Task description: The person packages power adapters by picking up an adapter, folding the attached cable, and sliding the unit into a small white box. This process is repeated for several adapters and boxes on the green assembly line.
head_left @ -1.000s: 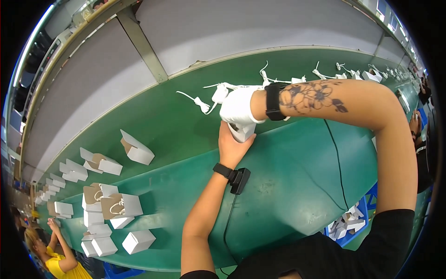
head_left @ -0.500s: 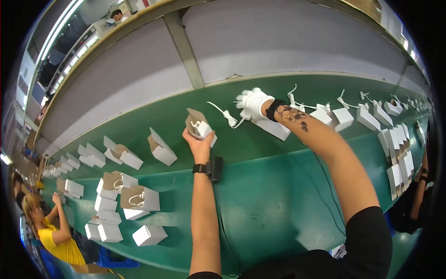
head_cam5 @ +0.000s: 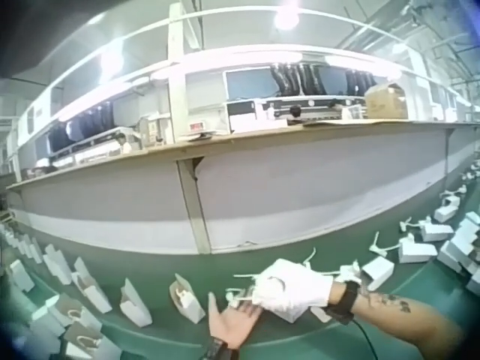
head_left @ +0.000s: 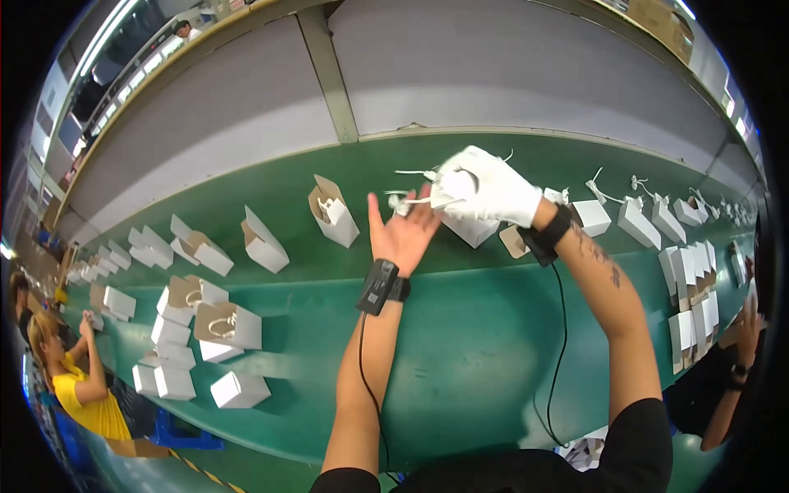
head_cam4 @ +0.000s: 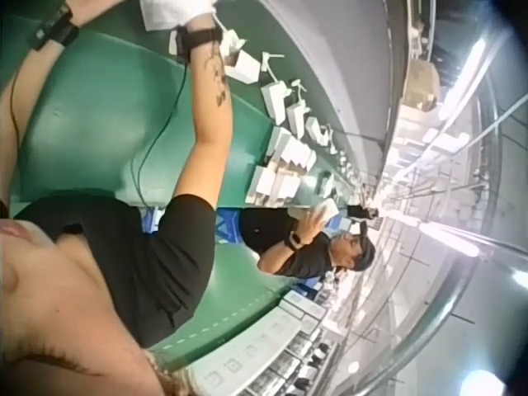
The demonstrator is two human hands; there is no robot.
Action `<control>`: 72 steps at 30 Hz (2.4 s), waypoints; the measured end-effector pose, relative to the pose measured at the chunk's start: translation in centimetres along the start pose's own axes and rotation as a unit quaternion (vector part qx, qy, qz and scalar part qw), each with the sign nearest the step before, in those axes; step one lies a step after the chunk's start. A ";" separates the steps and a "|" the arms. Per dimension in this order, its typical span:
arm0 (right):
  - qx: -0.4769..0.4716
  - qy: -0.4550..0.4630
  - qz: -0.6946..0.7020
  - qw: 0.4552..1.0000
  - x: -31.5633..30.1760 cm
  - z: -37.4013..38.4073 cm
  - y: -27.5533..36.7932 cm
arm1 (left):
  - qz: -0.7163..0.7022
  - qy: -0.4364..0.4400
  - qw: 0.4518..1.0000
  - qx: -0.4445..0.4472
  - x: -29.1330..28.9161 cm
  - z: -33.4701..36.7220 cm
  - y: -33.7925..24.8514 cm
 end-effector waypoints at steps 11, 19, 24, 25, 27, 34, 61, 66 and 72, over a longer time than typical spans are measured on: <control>0.164 -0.138 0.645 0.733 3.9 -8.5 -3.1 | 0.120 0.417 0.900 0.035 0.5 2.1 6.2; 0.037 -0.245 0.044 0.968 4.3 -10.8 -3.6 | 0.405 0.081 0.845 0.339 0.5 1.0 11.0; 0.237 -0.128 0.487 0.831 2.0 -12.3 -3.3 | 0.433 0.118 0.858 0.249 -0.7 2.9 10.0; 0.248 -0.095 0.532 0.804 1.4 -12.5 -3.3 | 0.382 0.136 0.894 0.189 -0.4 3.0 10.3; 0.235 -0.118 0.514 0.816 2.1 -12.8 -3.5 | 0.364 0.130 0.897 0.212 -0.1 2.9 12.1; 0.300 -0.171 0.586 0.734 -0.4 -13.3 -4.3 | 0.495 0.018 0.722 0.483 2.2 2.5 11.1; 0.240 0.131 0.376 0.885 -6.0 -16.9 -4.3 | 0.888 0.220 0.254 0.315 3.9 -3.9 5.4; 0.095 0.196 0.185 0.958 -8.6 -14.3 -2.9 | 0.855 0.212 0.370 0.295 1.2 -4.8 7.4; 0.225 0.333 0.227 0.887 -10.2 -14.7 -3.6 | 0.845 0.167 0.340 0.378 -0.1 -4.5 7.9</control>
Point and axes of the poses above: each hand's wrist, its own z-axis towards the middle knuckle, its own x-axis out of the palm, y = z × x, the point moved 2 cm from there along z, towards the middle knuckle, and after that the axes turned 9 degrees about -y, right-handed, at the moved point
